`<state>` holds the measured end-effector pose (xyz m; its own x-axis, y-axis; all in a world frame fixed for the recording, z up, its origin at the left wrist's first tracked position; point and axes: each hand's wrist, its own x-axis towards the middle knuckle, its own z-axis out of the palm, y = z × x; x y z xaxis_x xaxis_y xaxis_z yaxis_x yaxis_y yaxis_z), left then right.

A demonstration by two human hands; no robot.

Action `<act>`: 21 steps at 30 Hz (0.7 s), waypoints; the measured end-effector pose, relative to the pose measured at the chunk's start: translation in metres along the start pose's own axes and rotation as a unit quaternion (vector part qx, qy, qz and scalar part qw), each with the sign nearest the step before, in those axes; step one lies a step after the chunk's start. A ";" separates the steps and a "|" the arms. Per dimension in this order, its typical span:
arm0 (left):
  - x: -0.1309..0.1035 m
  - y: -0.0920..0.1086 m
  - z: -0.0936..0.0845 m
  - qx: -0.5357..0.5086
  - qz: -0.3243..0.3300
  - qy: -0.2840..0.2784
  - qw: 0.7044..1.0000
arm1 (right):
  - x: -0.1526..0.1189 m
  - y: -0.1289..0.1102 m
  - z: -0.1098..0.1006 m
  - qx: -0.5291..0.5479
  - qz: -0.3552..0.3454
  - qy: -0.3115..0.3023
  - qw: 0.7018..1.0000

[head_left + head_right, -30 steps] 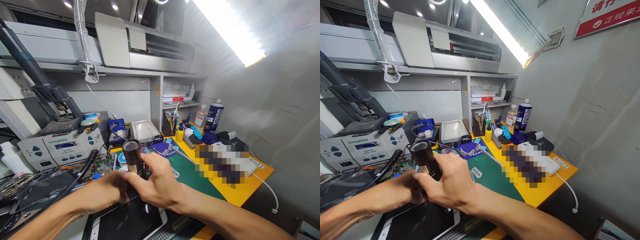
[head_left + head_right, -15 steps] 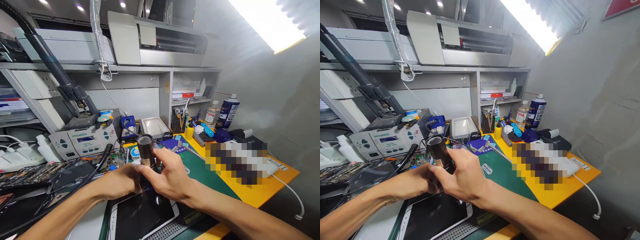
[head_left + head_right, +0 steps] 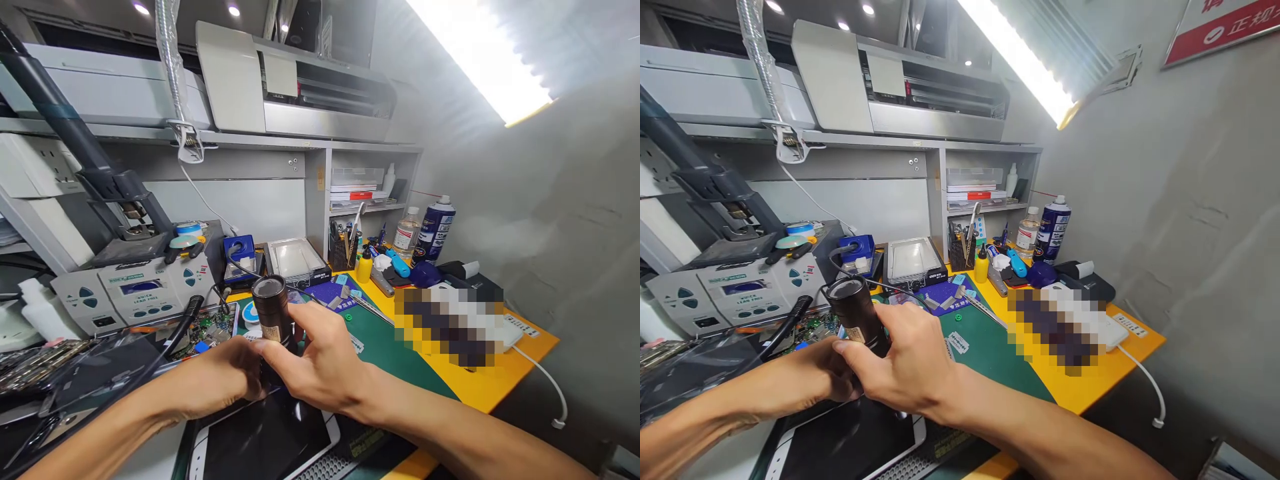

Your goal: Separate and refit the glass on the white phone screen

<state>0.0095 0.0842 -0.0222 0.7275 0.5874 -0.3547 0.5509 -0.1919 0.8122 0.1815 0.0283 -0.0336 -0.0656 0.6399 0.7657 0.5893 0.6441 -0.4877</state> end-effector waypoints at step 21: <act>0.003 -0.009 0.000 -0.075 0.027 -0.015 0.997 | 0.000 -0.004 -0.002 -0.007 0.024 -0.018 1.000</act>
<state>0.0066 0.0878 -0.0306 0.7671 0.5557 -0.3207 0.4453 -0.1013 0.8896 0.1803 0.0252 -0.0306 -0.0657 0.6852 0.7254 0.6042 0.6059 -0.5176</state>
